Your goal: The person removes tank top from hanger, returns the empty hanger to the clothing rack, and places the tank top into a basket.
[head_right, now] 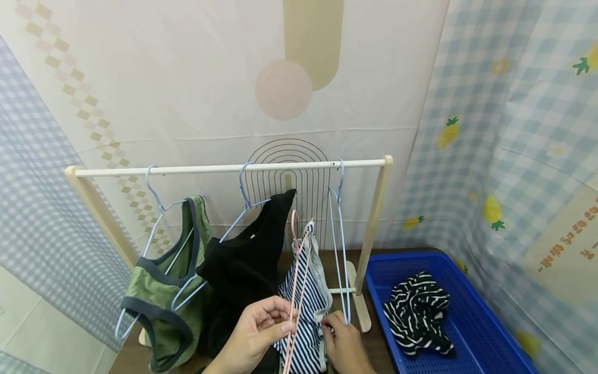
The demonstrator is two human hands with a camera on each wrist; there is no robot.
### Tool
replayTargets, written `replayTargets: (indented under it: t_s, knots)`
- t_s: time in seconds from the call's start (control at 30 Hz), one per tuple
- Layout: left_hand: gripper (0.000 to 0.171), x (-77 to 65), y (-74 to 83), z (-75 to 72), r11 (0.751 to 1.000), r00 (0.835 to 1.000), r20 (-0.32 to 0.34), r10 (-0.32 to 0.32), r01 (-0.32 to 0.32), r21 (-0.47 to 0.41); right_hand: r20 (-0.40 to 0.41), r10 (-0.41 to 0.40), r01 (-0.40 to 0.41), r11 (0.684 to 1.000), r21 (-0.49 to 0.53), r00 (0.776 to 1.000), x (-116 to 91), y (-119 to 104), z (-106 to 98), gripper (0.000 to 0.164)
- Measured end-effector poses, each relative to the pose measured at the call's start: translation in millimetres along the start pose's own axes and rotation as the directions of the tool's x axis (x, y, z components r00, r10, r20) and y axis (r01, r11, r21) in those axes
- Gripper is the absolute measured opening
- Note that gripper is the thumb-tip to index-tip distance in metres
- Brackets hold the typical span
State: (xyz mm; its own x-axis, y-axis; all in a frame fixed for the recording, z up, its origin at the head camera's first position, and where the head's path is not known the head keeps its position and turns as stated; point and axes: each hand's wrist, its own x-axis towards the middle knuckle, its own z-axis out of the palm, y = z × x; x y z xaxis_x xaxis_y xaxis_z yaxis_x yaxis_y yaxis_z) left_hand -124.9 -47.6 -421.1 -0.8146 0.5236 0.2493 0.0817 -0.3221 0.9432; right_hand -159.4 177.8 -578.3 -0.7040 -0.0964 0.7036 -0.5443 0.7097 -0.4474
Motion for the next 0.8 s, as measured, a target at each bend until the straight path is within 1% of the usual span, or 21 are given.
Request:
replayTargets:
  t_s: [0.13,0.23,0.3,0.47,0.57,0.63,0.7,0.8]
  knots:
    - [0.034,-1.7,-3.3,-0.8,1.0,1.0,0.009,0.018,-0.018,-0.002,0.005,0.007,-0.007,1.0,-0.001,1.0,-1,-1,0,0.036]
    - [0.036,-2.7,-5.1,-1.3,1.0,1.0,0.01,0.015,-0.014,-0.018,0.018,0.027,-0.026,0.999,-0.047,0.999,-1,-1,-2,0.036]
    - [0.037,-3.6,-5.7,-1.7,0.999,1.0,0.013,0.01,-0.01,-0.033,0.017,0.021,-0.02,0.997,-0.08,1.0,0,0,-2,0.035]
    - [0.035,-6.6,-5.1,-1.8,1.0,1.0,-0.014,0.007,-0.007,-0.024,-0.022,-0.047,0.044,0.991,-0.127,0.999,8,2,-3,0.034]
    - [0.035,-8.0,-4.4,-2.1,1.0,1.0,-0.031,-0.003,0.002,-0.023,-0.037,-0.093,0.088,0.987,-0.133,0.995,13,0,-1,0.032]
    - [0.036,-8.6,-4.1,-2.0,0.999,0.999,-0.03,-0.012,0.011,-0.037,-0.044,-0.117,0.111,0.986,-0.126,0.992,18,-3,1,0.03]
    - [0.037,-9.3,-4.1,-1.9,0.998,1.0,-0.022,-0.019,0.018,-0.056,-0.055,-0.131,0.124,0.985,-0.116,0.99,22,-6,3,0.029]
    - [0.039,-10.9,-4.3,-1.7,0.998,0.999,-0.018,-0.03,0.029,-0.061,-0.079,-0.124,0.117,0.989,-0.089,0.989,29,-11,6,0.029]
